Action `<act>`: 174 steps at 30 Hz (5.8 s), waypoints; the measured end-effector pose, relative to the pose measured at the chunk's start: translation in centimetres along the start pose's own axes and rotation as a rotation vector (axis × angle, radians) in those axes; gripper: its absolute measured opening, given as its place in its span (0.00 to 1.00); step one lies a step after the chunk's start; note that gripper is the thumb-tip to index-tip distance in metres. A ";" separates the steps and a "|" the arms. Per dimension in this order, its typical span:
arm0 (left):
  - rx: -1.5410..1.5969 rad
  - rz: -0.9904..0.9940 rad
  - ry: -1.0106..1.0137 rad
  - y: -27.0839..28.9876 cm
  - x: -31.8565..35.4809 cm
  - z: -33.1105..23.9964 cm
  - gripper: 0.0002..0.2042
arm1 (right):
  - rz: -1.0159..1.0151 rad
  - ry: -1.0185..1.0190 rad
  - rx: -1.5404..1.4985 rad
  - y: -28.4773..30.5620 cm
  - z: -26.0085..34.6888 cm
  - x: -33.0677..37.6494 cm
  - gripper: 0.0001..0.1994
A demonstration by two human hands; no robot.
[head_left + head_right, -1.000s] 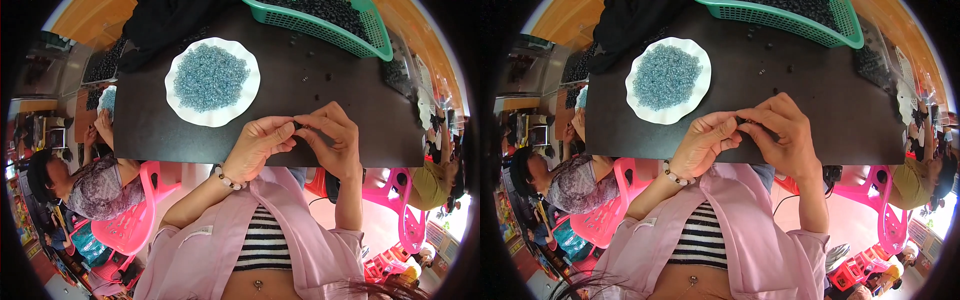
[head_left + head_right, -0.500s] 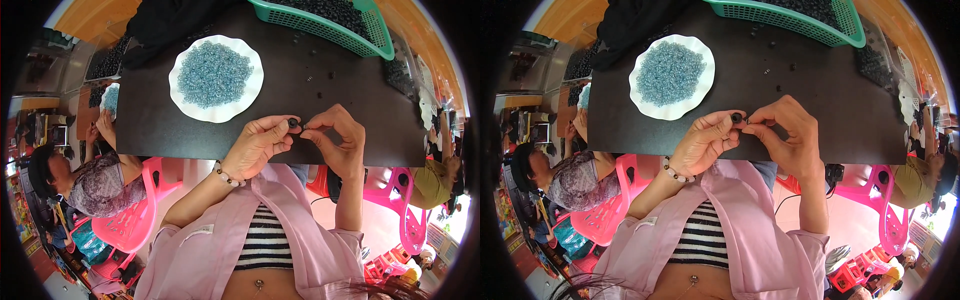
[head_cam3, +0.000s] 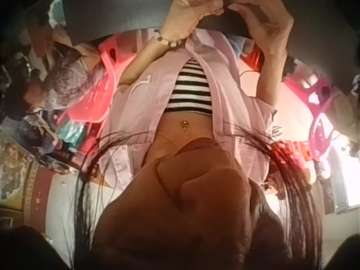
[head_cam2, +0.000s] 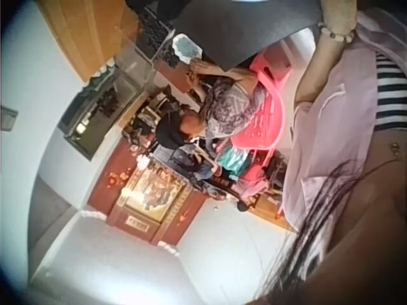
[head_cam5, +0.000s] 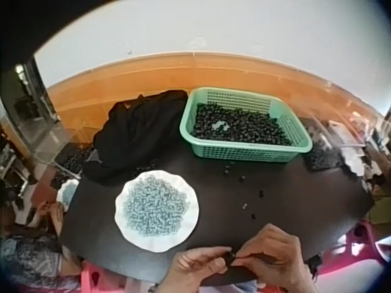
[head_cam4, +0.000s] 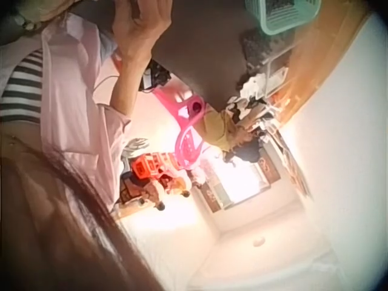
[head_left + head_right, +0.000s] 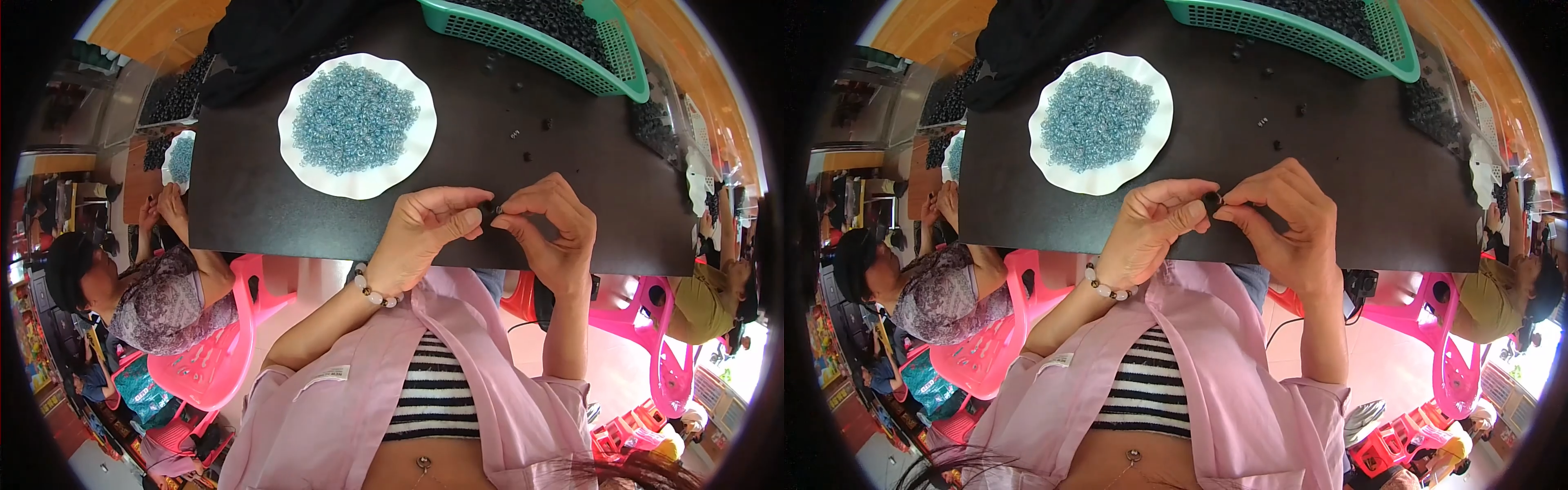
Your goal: Manually assembling or sorting small black components with light blue beads at a workstation.
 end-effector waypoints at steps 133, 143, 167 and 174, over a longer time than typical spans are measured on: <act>0.428 0.007 0.207 3.5 2.7 0.9 0.10 | 0.234 0.070 0.329 -7.9 -4.2 -10.6 0.09; 0.411 0.013 0.209 3.8 2.6 1.0 0.11 | 0.334 -0.075 0.358 -9.8 -5.3 -11.2 0.05; 0.423 0.043 0.217 3.7 2.6 1.1 0.12 | 0.361 0.058 0.210 -10.3 -2.9 -9.9 0.06; 0.415 0.094 0.226 3.0 2.3 1.0 0.13 | 0.285 0.121 0.254 -10.4 -2.8 -9.6 0.09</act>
Point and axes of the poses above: each hand's wrist, its own x-axis away from the middle knuckle, its own y-axis out of the back of the hand, z = x × y, the point moved 8 cm from there along -x, towards the middle knuckle, and after that the axes turned 7 degrees about -x, right-handed, at the moved point
